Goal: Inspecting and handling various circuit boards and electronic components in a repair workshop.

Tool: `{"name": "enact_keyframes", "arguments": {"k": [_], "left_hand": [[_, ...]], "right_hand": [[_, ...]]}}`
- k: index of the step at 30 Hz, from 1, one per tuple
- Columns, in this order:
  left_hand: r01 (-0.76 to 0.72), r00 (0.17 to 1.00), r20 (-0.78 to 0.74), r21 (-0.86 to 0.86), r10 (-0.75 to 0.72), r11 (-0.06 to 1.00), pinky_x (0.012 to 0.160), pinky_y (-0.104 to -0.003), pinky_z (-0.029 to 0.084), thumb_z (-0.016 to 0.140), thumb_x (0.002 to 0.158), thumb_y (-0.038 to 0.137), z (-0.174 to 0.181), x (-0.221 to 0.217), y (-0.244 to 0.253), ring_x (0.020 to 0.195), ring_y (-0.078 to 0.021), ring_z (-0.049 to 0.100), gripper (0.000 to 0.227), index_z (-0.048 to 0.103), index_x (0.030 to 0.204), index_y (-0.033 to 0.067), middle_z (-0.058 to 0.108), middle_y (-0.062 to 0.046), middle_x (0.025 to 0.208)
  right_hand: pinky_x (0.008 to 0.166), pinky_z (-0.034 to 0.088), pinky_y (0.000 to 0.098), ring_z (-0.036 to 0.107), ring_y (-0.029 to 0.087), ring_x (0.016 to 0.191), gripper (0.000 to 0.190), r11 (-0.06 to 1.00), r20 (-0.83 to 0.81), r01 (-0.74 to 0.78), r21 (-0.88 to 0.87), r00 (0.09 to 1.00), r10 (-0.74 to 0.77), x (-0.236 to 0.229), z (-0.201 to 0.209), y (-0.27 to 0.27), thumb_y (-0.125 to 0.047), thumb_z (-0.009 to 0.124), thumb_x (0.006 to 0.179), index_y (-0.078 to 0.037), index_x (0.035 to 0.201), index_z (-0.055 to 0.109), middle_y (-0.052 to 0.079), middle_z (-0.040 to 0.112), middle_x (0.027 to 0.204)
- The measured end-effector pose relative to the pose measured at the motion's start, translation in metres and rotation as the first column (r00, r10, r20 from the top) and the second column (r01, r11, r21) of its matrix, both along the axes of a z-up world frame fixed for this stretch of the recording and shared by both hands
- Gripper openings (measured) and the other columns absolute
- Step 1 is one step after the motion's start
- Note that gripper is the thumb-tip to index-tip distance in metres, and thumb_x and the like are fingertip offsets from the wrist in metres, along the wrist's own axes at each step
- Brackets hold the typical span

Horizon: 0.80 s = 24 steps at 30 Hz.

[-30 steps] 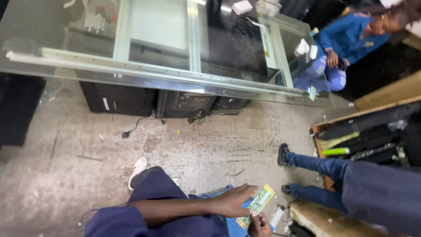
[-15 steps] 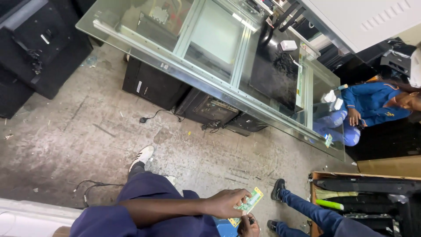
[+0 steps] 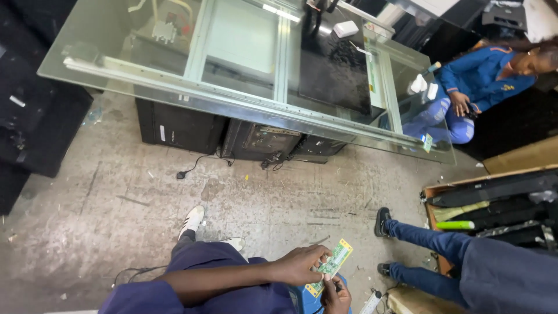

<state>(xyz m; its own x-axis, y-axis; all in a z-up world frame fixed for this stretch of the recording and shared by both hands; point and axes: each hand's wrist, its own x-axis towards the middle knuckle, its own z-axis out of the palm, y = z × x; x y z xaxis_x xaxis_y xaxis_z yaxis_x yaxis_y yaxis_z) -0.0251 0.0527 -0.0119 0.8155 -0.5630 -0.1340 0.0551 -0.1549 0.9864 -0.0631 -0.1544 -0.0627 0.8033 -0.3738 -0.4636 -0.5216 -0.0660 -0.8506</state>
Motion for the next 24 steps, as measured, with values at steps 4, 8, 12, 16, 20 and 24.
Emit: {"name": "enact_keyframes", "arguments": {"k": [4,8,12,16,20,24], "left_hand": [[0.068,0.998,-0.002,0.045,-0.068,0.997,0.092,-0.040,0.040,0.050,0.085,0.025,0.003,0.009,-0.017,0.129,-0.0284,0.042,0.063,0.034,0.143,0.0056,0.038,-0.012,0.142],[0.165,0.985,-0.068,0.054,-0.162,0.985,0.092,-0.044,0.043,0.052,0.087,0.028,0.001,0.018,-0.035,0.132,-0.0306,0.043,0.069,0.027,0.148,0.0087,0.033,-0.012,0.147],[0.160,0.978,-0.132,-0.033,-0.163,0.986,0.085,-0.039,0.046,0.057,0.086,0.027,-0.028,0.026,-0.061,0.117,-0.0264,0.053,0.071,0.029,0.150,0.0138,0.048,-0.010,0.133],[0.025,0.977,-0.198,-0.244,-0.075,0.969,0.078,-0.024,0.048,0.063,0.089,0.016,-0.053,0.020,-0.088,0.088,-0.0092,0.059,0.028,0.060,0.117,0.0142,0.065,0.000,0.099],[0.078,0.959,-0.232,-0.328,-0.161,0.941,0.066,-0.027,0.051,0.057,0.096,0.008,-0.043,0.028,-0.085,0.067,-0.0107,0.060,0.014,0.063,0.108,0.0029,0.057,-0.004,0.078],[0.072,0.962,-0.225,-0.335,-0.153,0.940,0.059,-0.023,0.051,0.063,0.094,0.009,-0.021,0.029,-0.082,0.061,-0.0096,0.061,0.010,0.065,0.099,0.0004,0.060,-0.005,0.074]], "right_hand": [[0.043,0.017,0.0321,0.019,0.014,0.042,0.027,0.993,0.089,0.106,0.054,0.990,-0.111,-0.010,-0.016,-0.013,-0.019,0.072,0.086,-0.004,0.073,0.054,0.004,0.024,0.049],[0.043,0.016,0.0329,0.019,0.013,0.043,0.025,0.974,0.108,0.201,0.107,0.971,-0.212,-0.018,-0.015,-0.021,-0.018,0.071,0.087,-0.003,0.074,0.056,0.004,0.023,0.049],[0.042,0.014,0.0298,0.021,0.008,0.043,0.025,0.963,0.228,0.152,0.222,0.952,-0.203,-0.017,-0.021,-0.022,-0.017,0.070,0.087,-0.010,0.072,0.052,-0.002,0.026,0.051],[0.046,0.023,0.0209,0.035,0.003,0.052,0.012,0.973,0.361,0.148,0.177,0.910,-0.204,-0.030,-0.016,-0.022,-0.014,0.073,0.082,-0.006,0.077,0.067,-0.003,0.051,0.059],[0.048,0.030,0.0148,0.037,-0.001,0.048,0.012,0.937,0.382,0.289,0.195,0.858,-0.344,-0.029,0.060,0.009,-0.014,0.073,0.082,-0.002,0.078,0.071,-0.006,0.047,0.052],[0.053,0.033,0.0133,0.039,-0.003,0.057,0.011,0.924,0.423,0.337,0.181,0.822,-0.382,-0.036,0.078,0.019,-0.014,0.074,0.084,-0.006,0.079,0.067,-0.009,0.045,0.057]]}}
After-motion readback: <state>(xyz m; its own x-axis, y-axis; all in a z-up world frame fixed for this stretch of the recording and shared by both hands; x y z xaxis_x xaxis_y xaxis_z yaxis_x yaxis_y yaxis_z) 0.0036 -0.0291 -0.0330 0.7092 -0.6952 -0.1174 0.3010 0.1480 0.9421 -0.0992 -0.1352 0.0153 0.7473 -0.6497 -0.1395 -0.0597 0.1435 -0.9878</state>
